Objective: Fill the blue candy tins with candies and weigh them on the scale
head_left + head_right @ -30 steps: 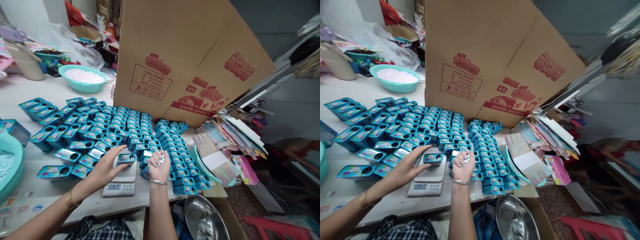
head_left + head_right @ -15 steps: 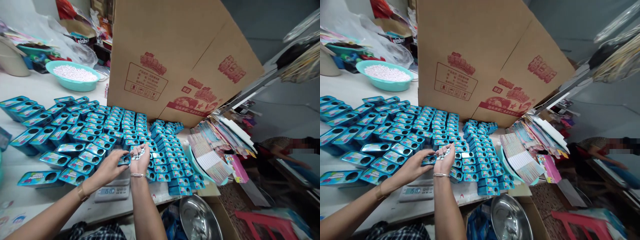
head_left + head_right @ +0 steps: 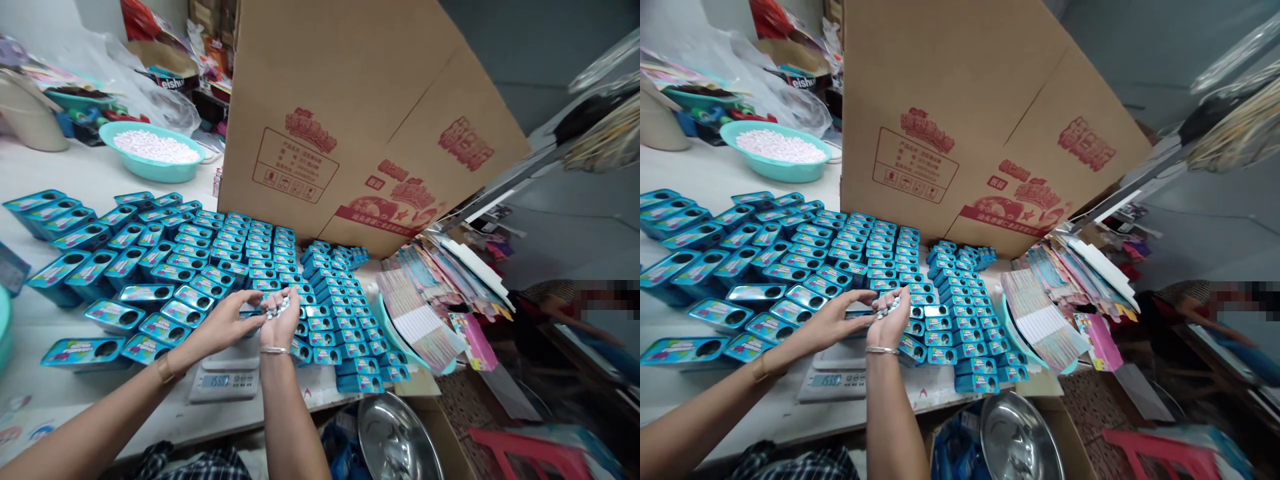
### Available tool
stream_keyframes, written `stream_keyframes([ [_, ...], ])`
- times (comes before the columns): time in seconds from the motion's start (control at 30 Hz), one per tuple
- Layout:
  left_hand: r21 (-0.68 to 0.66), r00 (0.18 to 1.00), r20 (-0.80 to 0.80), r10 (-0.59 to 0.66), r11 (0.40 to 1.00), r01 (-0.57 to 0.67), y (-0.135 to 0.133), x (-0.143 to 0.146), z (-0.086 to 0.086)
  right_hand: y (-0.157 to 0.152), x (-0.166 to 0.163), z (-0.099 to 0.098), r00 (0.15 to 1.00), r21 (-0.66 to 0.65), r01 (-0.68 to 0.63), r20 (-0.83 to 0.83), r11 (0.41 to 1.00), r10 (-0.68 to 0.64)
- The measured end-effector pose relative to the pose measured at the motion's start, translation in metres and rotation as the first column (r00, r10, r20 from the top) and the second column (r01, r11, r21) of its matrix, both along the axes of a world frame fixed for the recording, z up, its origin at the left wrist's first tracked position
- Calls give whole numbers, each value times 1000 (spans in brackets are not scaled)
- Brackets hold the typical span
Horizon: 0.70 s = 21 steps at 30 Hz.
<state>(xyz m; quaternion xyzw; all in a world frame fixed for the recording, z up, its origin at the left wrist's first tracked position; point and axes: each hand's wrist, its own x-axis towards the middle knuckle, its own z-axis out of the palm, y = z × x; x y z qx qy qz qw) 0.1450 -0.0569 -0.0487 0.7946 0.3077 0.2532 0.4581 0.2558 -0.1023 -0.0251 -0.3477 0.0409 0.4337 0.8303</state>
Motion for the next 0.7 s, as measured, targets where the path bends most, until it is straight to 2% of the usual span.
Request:
stream_keyframes([
  [0.23, 59, 1000, 3, -19, 998, 18, 0, 12, 3, 1, -3, -3, 996, 24, 47, 77, 999, -49],
  [0.53, 31, 997, -12, -70, 997, 70, 4, 3, 7, -1, 8, 0, 998, 66, -19, -66, 998, 24],
  [0.7, -6, 998, -19, -55, 998, 55, 8, -4, 11, -6, 16, 0, 991, 108, -66, -107, 992, 77],
])
